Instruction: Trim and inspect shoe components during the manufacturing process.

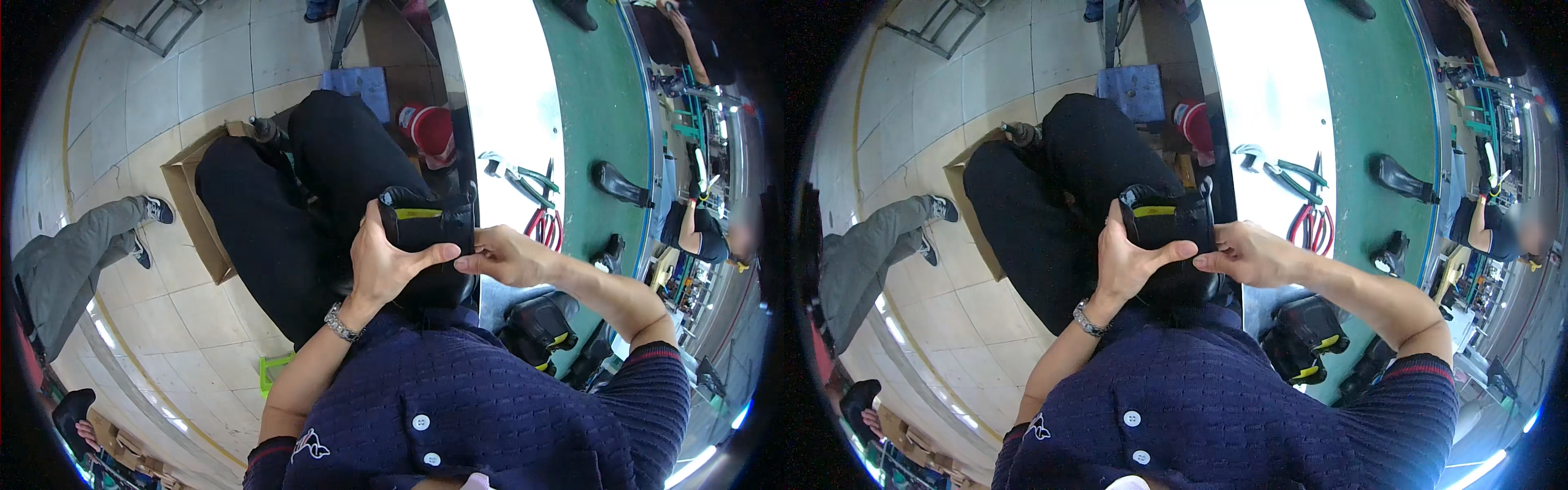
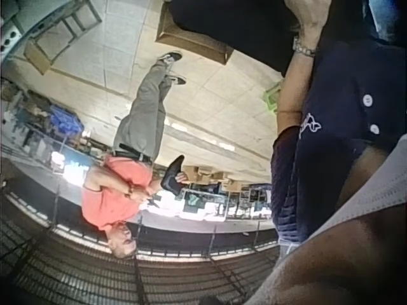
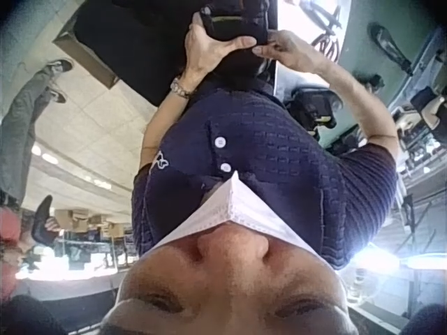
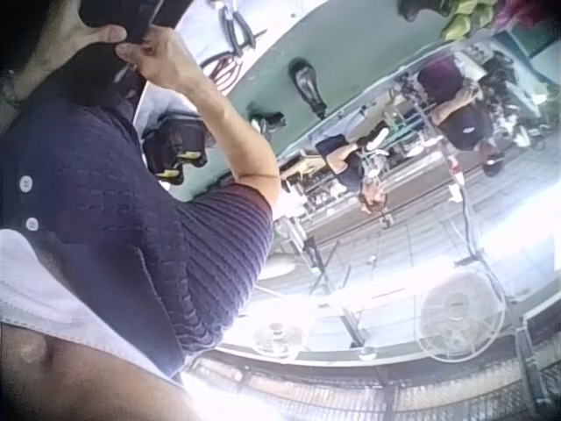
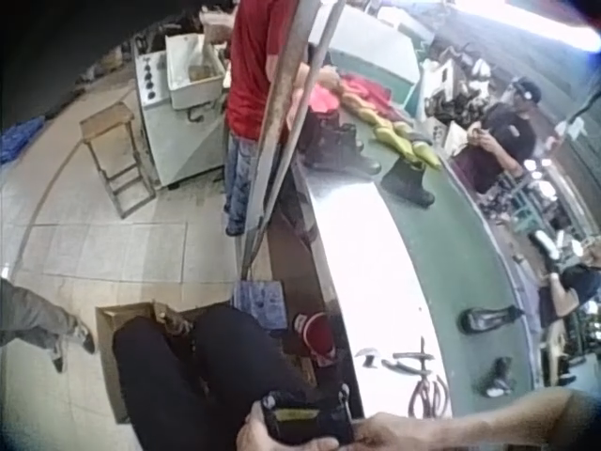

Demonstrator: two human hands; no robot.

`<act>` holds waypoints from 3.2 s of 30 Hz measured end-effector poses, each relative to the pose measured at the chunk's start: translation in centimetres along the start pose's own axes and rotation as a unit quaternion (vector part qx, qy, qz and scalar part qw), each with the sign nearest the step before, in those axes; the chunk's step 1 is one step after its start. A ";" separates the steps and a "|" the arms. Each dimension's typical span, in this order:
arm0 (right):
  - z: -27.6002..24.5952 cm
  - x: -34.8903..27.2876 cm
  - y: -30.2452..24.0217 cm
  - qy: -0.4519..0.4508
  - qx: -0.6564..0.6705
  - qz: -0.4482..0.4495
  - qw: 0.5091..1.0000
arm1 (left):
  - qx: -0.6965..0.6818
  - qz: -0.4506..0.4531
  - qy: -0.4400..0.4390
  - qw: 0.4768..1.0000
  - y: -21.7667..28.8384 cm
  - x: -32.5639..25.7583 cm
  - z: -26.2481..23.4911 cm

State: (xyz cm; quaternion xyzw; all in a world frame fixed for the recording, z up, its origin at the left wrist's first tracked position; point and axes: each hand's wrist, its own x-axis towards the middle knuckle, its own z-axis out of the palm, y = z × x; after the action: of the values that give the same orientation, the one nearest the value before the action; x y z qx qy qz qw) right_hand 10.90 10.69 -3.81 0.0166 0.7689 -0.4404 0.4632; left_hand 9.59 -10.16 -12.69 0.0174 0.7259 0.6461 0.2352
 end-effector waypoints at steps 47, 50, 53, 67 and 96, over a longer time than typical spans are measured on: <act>4.6 3.9 -9.0 0.172 -0.076 -0.319 0.929 | -0.512 -0.028 -0.135 0.848 -4.5 0.2 -8.7; 2.5 1.0 -6.4 0.203 0.184 -0.272 0.922 | -0.636 -0.117 -0.163 0.745 -2.2 1.3 -11.1; -0.3 -0.7 -0.6 0.383 0.077 -0.080 0.917 | -0.602 -0.078 -0.144 0.782 1.4 0.6 -11.3; -5.1 1.1 11.1 0.416 -0.279 0.028 0.865 | -0.521 -0.046 -0.167 0.835 -1.5 5.0 -13.9; 2.4 -0.4 -7.0 -0.080 0.404 -0.075 0.908 | 0.320 0.061 0.281 0.903 4.6 -0.7 -11.1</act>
State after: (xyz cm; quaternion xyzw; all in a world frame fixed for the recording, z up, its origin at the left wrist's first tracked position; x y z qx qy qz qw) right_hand 9.81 4.89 0.66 0.1091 0.4847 -0.7465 0.4426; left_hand 4.87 -19.95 -7.54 -0.0462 0.9271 0.3703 -0.0360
